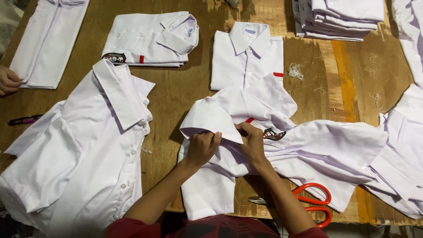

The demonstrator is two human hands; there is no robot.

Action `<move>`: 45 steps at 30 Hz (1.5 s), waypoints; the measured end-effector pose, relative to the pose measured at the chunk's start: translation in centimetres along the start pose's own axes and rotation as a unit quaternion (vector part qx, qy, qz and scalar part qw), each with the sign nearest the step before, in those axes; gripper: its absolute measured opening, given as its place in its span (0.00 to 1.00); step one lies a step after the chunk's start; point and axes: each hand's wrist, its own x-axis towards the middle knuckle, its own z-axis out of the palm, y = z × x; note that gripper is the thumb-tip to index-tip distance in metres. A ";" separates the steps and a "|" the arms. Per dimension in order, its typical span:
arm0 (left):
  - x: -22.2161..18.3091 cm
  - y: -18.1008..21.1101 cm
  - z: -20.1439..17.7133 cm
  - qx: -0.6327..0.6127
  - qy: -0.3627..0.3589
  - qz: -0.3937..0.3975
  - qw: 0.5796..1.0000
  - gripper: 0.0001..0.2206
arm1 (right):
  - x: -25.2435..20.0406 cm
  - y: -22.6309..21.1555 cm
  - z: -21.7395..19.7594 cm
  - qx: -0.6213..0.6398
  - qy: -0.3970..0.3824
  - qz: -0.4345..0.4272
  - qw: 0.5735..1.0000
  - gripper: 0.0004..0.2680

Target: Trimming loose threads from white shirts with scissors and folding them on a wooden table.

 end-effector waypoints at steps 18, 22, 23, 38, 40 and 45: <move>1.6 2.9 -3.4 0.007 0.030 0.153 0.988 0.13 | -0.1 -4.2 -1.0 -0.034 0.006 -0.085 0.996 0.06; 2.9 2.0 -6.5 -0.068 0.081 0.220 0.970 0.14 | -0.1 -1.8 -1.3 -0.067 0.006 -0.144 0.987 0.09; 5.7 3.8 -8.7 -0.097 0.038 0.185 0.977 0.12 | -0.2 -1.8 -1.5 -0.117 -0.020 -0.220 0.968 0.04; 10.1 4.5 -9.2 -0.078 -0.293 0.066 0.951 0.14 | 1.4 -8.5 -6.9 -0.266 -0.014 -0.560 0.785 0.07; 10.6 6.1 -10.5 -0.040 -0.290 0.066 0.954 0.14 | 1.4 -9.9 -7.1 -0.257 -0.019 -0.571 0.780 0.08; 11.6 7.5 -10.7 -0.059 -0.268 0.069 0.959 0.16 | 2.3 -10.3 -7.3 -0.270 -0.010 -0.601 0.752 0.07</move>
